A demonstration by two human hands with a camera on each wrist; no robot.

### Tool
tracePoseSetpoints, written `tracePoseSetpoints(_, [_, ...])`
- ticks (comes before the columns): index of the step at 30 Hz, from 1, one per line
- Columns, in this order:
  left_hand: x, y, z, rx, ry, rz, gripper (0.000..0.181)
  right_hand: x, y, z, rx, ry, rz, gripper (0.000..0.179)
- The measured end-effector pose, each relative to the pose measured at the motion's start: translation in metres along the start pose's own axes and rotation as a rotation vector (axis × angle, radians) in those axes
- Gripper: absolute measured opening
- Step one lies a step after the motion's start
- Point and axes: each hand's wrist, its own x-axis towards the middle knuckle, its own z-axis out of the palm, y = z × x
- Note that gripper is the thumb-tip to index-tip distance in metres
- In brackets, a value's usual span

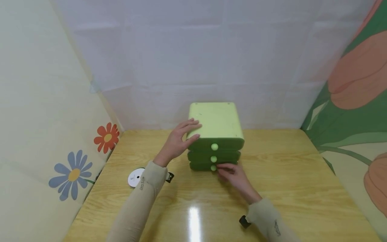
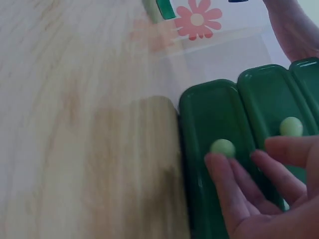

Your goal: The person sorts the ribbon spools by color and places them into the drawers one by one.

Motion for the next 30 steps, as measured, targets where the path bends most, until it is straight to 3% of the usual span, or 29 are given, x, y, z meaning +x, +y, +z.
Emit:
tracePoseSetpoints(9, [0.0,0.001,0.004,-0.008,0.005,0.012,0.044,0.01,0.014,0.014,-0.061,0.062,-0.051,0.023])
tracePoseSetpoints(17, [0.001,0.001,0.005,-0.007,0.009,0.009,0.043,0.019,0.019,0.016,-0.233,0.128,-0.094,0.013])
tracePoseSetpoints(30, [0.004,0.001,0.007,-0.008,0.012,0.024,0.044,0.024,0.025,0.014,-0.218,0.167,-0.114,0.006])
